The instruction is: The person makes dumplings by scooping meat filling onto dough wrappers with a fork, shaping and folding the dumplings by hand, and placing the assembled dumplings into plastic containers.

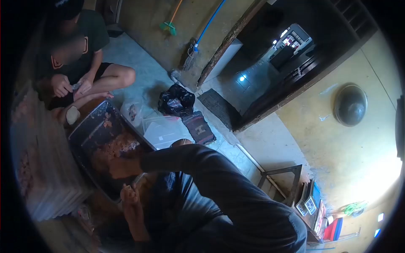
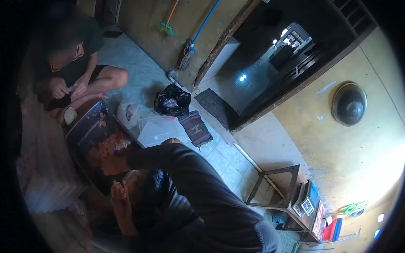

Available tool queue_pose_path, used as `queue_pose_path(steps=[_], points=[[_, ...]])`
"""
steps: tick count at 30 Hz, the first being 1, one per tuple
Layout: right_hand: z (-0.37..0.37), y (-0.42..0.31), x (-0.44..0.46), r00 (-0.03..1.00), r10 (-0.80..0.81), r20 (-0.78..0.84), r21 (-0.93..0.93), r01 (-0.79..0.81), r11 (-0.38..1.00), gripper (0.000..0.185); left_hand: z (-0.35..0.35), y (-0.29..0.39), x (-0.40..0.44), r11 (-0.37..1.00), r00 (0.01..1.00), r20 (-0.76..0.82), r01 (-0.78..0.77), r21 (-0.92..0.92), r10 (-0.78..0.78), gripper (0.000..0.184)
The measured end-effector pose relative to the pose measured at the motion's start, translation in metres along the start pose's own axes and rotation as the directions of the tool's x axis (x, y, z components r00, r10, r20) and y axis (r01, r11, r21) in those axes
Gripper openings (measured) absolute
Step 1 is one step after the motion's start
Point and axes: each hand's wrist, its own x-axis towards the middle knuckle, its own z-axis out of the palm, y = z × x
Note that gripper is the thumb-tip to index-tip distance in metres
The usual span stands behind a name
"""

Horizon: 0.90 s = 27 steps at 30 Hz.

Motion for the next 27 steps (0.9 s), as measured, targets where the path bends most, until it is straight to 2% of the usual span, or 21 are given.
queue_pose_path(steps=[1, 2, 3, 4, 5, 6, 8, 9, 11, 12, 13, 14, 15, 17, 18, 20, 22, 23, 26, 27], points=[[-0.021, 0.001, -0.01, 0.995, -0.046, 0.086, -0.035, 0.049, 0.998, 0.012, 0.005, 0.006, -0.008, 0.999, 0.992, -0.123, -0.015, 0.043, 0.02, 0.057], [-0.043, 0.002, -0.018, 0.99, -0.064, 0.126, -0.059, 0.072, 0.996, 0.013, 0.009, 0.015, -0.02, 0.999, 0.993, -0.115, -0.021, 0.05, 0.027, 0.057], [-0.064, 0.002, -0.026, 0.983, -0.082, 0.165, -0.081, 0.096, 0.992, 0.014, 0.01, 0.028, -0.034, 0.988, 0.99, -0.143, 0.034, 0.152, -0.012, 0.053], [-0.085, 0.004, -0.032, 0.989, 0.099, 0.106, 0.017, -0.101, 0.995, 0.017, 0.005, 0.037, -0.046, 0.964, 0.984, -0.172, 0.089, 0.249, -0.046, 0.05], [-0.1, 0.006, -0.04, 0.979, 0.185, 0.081, 0.07, -0.191, 0.979, 0.018, -0.028, 0.045, -0.058, 0.963, 0.986, -0.163, 0.081, 0.256, -0.039, 0.05], [-0.116, 0.007, -0.048, 0.961, 0.27, 0.055, 0.127, -0.274, 0.953, 0.019, -0.077, 0.056, -0.069, 0.834, 0.984, -0.141, -0.011, 0.551, 0.106, 0.046], [-0.141, 0.006, -0.063, 0.865, 0.482, 0.141, 0.501, -0.482, 0.718, 0.025, -0.083, 0.063, -0.077, 0.598, 0.965, -0.077, -0.092, 0.796, 0.251, 0.044], [-0.159, -0.002, -0.069, 0.867, 0.481, 0.127, 0.51, -0.473, 0.719, 0.025, -0.049, 0.06, -0.076, 0.617, 0.918, -0.176, -0.089, 0.782, 0.355, 0.045], [-0.193, -0.019, -0.076, 0.841, 0.534, 0.087, 0.766, -0.399, 0.504, 0.024, 0.004, 0.052, -0.063, 0.626, 0.858, -0.256, -0.094, 0.774, 0.445, 0.048], [-0.193, -0.027, -0.078, 0.835, 0.545, 0.078, 0.764, -0.402, 0.505, 0.024, 0.022, 0.045, -0.056, 0.773, 0.886, -0.253, -0.164, 0.613, 0.389, 0.05], [-0.191, -0.038, -0.079, 0.817, 0.564, 0.12, 0.808, -0.411, 0.423, 0.024, 0.041, 0.038, -0.049, 0.885, 0.912, -0.241, -0.211, 0.416, 0.331, 0.054], [-0.189, -0.047, -0.081, 0.8, 0.577, 0.167, 0.847, -0.416, 0.331, 0.024, 0.067, 0.029, -0.041, 0.884, 0.916, -0.24, -0.202, 0.421, 0.323, 0.054], [-0.188, -0.051, -0.084, 0.794, 0.585, 0.165, 0.849, -0.416, 0.326, 0.024, 0.093, 0.022, -0.031, 0.853, 0.931, -0.222, -0.147, 0.501, 0.291, 0.055], [-0.183, -0.057, -0.087, 0.775, 0.581, 0.247, 0.87, -0.442, 0.219, 0.024, 0.103, 0.02, -0.026, 0.803, 0.945, -0.205, -0.09, 0.59, 0.256, 0.057], [-0.185, -0.059, -0.087, 0.775, 0.585, 0.24, 0.876, -0.433, 0.214, 0.024, 0.099, 0.023, -0.022, 0.808, 0.952, -0.195, -0.079, 0.584, 0.234, 0.056], [-0.189, -0.058, -0.088, 0.741, 0.658, 0.134, 0.754, -0.507, 0.418, 0.023, 0.091, 0.029, -0.019, 0.809, 0.959, -0.184, -0.071, 0.583, 0.217, 0.055], [-0.19, -0.055, -0.09, 0.743, 0.659, 0.115, 0.719, -0.521, 0.461, 0.023, 0.095, 0.034, -0.029, 0.698, 0.99, -0.057, -0.048, 0.714, 0.126, 0.054], [-0.186, -0.057, -0.087, 0.754, 0.649, 0.102, 0.684, -0.527, 0.504, 0.022, 0.094, 0.034, -0.032, 0.665, 0.99, -0.079, -0.021, 0.746, 0.119, 0.053], [-0.191, -0.05, -0.09, 0.777, 0.606, 0.17, 0.721, -0.518, 0.461, 0.022, 0.104, 0.032, -0.036, 0.614, 0.978, -0.14, 0.017, 0.789, 0.152, 0.048], [-0.195, -0.047, -0.092, 0.794, 0.594, 0.133, 0.762, -0.465, 0.451, 0.021, 0.099, 0.031, -0.034, 0.6, 0.978, -0.101, -0.03, 0.799, 0.183, 0.048]])
